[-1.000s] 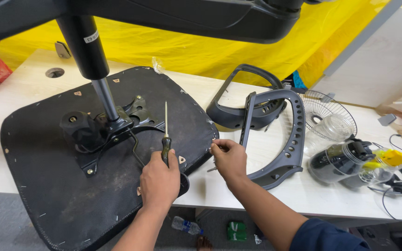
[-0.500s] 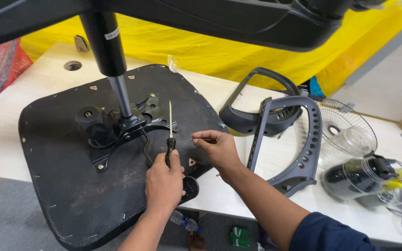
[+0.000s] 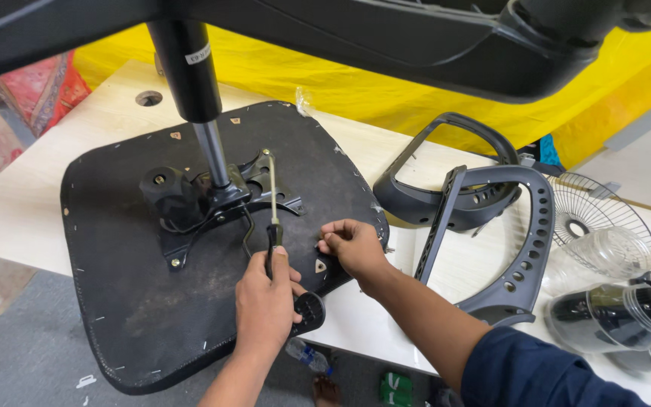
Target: The person uses a screwdriver to tighten screws on the underside of an office chair seat, securing the metal mounting plate to the seat base. The person works on multiple screw locations in sequence.
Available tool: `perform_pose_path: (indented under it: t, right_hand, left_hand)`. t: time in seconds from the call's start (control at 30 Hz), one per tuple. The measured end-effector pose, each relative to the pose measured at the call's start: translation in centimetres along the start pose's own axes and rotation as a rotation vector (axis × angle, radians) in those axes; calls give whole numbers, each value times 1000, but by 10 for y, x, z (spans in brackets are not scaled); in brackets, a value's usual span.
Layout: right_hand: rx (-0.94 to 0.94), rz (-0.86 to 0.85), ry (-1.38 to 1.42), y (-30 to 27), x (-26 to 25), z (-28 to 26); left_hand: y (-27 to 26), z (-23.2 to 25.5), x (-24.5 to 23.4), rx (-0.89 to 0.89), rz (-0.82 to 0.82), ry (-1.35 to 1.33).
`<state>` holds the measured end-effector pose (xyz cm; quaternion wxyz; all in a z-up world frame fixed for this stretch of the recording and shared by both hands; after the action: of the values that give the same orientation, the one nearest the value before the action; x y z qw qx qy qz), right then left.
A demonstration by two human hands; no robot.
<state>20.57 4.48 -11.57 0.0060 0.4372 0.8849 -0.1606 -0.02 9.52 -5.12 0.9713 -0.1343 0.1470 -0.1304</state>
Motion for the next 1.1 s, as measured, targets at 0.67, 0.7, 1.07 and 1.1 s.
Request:
perform_pose_path:
  t: [0.67,0.7,1.07,1.1]
  right_hand:
    - [-203,72,-165,23,7,-23]
    - [-208,83,-174,26,9,-24]
    - [-409,27,-311,49,30,-47]
    - [-417,20,-304,49,31,-47]
  left_hand:
    - [10,-10,11,-84,-33,123]
    - [11,-10,11,-75,-29,134]
    - [20,-15,24,-128,-101,148]
    - [19,-14,24,-135,-106,171]
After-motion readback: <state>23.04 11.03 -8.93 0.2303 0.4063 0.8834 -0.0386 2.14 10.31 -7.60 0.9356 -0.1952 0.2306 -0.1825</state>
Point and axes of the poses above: each hand's wrist, its own y-axis towards the middle knuckle, its own x-axis out of the palm, z = x × y, the point moved 10 cm from there along y, towards the middle knuckle, and after that the axes turned 12 degrees about z, right-handed, at the moved point
